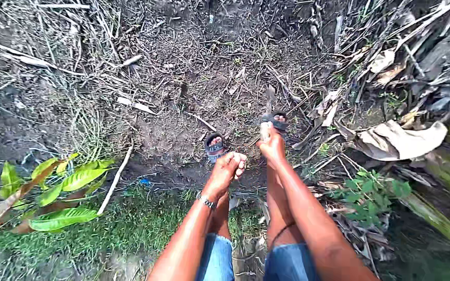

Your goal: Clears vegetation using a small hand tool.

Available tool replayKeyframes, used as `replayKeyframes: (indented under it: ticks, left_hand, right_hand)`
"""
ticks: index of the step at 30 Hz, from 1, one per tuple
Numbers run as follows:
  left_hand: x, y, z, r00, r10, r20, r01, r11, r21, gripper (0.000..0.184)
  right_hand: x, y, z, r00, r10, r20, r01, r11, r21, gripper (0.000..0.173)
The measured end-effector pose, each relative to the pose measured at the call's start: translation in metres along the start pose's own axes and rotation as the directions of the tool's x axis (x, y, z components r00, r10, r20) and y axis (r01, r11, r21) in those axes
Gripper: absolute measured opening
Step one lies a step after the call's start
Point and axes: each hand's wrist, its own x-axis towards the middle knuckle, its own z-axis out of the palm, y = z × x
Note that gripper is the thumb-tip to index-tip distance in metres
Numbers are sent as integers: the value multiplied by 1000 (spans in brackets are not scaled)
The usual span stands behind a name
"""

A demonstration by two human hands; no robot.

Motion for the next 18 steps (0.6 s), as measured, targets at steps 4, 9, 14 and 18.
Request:
replayKeyframes:
  ticks: [4, 9, 14, 18]
  left_hand:
    - [64, 13, 45, 997, -63, -46, 60, 996, -59, 25]
    - [155, 14, 90, 983, -150, -110, 153, 988, 20, 34]
    - [224, 15, 120, 921, -248, -299, 255, 967, -15, 43]
    - [249, 15, 134, 877, -297, -377, 315, 949, -15, 49]
  right_hand:
    - [42, -7, -119, 990, 20, 139, -41, 988, 150, 79]
    - [71, -43, -201, 937, 238, 256, -276, 953, 124, 72]
    - [101, -6, -226, 937, 27, 349, -125, 957, 260, 74]
    - [105, -5, -232, 925, 11, 379, -110, 964, 241, 71]
